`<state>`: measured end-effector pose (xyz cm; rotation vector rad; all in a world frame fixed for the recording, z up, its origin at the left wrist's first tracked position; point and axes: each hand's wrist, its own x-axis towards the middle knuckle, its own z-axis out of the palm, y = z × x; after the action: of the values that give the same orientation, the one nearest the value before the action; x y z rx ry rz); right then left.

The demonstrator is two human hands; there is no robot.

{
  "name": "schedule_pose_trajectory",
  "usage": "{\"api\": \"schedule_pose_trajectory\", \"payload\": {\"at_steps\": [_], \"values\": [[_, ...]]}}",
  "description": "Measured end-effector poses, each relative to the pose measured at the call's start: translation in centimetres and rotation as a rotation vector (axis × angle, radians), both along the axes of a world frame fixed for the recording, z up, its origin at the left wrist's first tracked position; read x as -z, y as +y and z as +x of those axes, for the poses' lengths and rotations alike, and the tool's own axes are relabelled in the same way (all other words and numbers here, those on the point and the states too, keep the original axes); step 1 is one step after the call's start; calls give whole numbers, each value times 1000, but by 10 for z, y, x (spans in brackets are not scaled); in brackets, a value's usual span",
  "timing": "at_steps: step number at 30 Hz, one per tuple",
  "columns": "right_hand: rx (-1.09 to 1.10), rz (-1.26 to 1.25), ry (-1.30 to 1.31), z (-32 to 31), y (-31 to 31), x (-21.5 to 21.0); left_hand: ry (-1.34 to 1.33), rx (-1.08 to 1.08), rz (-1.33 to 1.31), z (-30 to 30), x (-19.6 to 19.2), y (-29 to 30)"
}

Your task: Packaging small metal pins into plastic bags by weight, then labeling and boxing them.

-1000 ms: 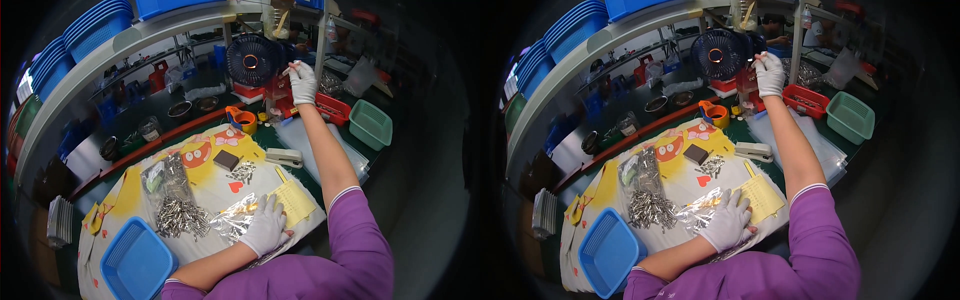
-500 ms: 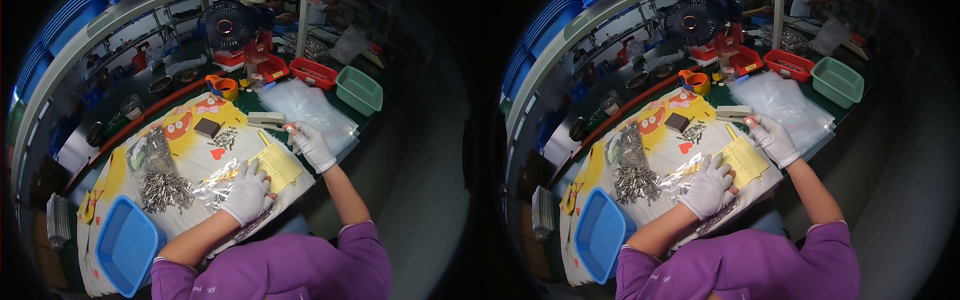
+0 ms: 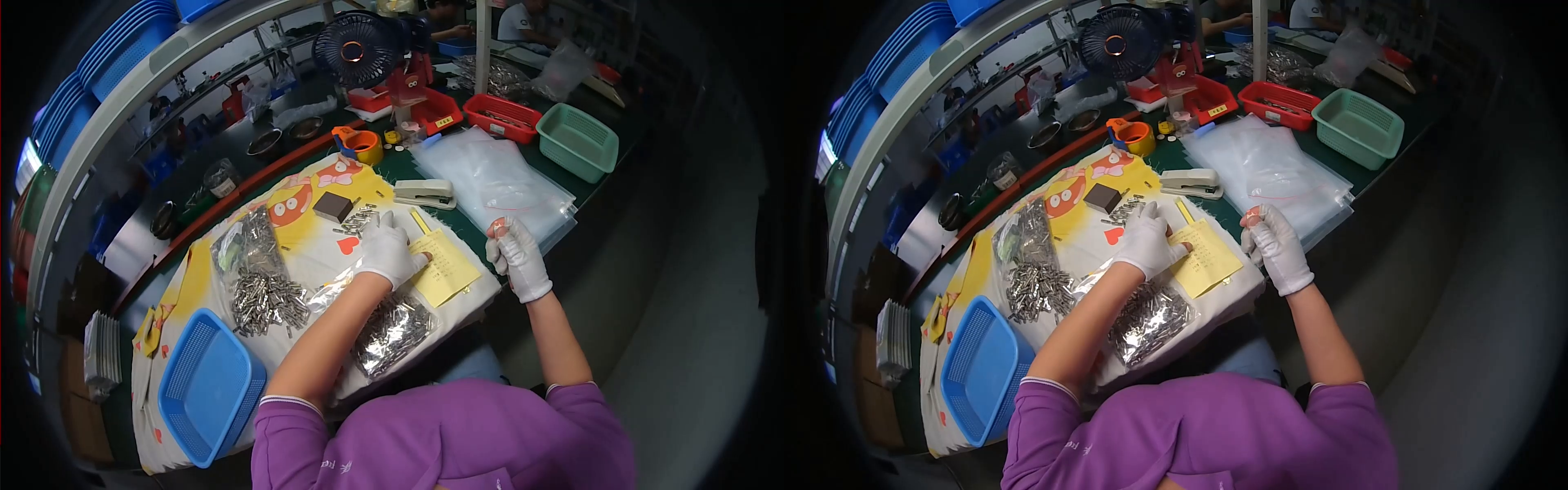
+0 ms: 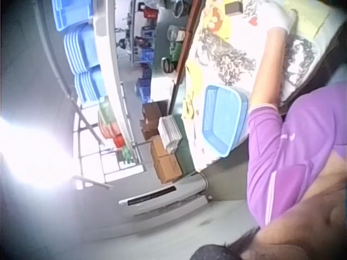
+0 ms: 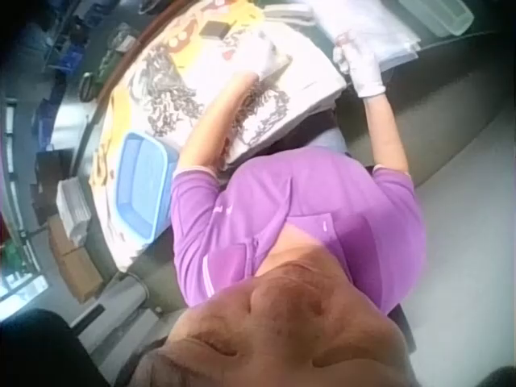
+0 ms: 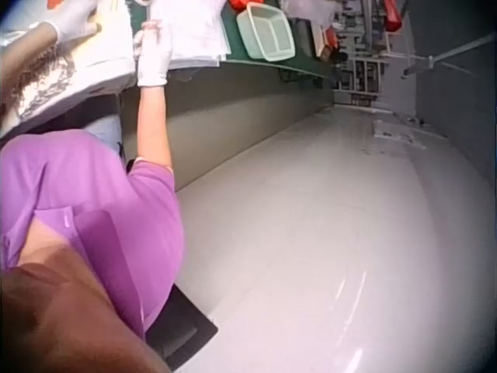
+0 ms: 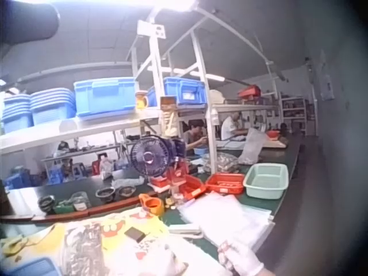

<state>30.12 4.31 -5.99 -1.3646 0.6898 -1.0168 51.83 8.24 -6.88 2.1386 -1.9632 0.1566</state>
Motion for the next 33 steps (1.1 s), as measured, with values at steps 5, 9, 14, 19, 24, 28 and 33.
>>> {"api": "schedule_pose_trajectory", "payload": {"at_steps": [5, 9, 14, 19, 24, 28, 33], "values": [[-65, 108, -25, -17, 9, 11, 92, -19, 177, 6, -1, -13], [-47, 112, 54, -22, 13, 8, 179, 16, 145, 19, 12, -15], [71, -113, 122, -19, 12, 22, 138, -10, 113, 33, 6, -16], [-105, -668, 841, 0, 30, -6, 139, -109, 41, 32, -1, -5], [-87, -894, 1045, -6, 16, 5, 72, 19, -258, 26, -5, 24], [126, -829, 1080, -27, -7, 10, 106, 354, -59, -16, -16, 68], [308, -220, 157, -25, -17, -9, -54, 395, 52, -39, 4, 77]]}}
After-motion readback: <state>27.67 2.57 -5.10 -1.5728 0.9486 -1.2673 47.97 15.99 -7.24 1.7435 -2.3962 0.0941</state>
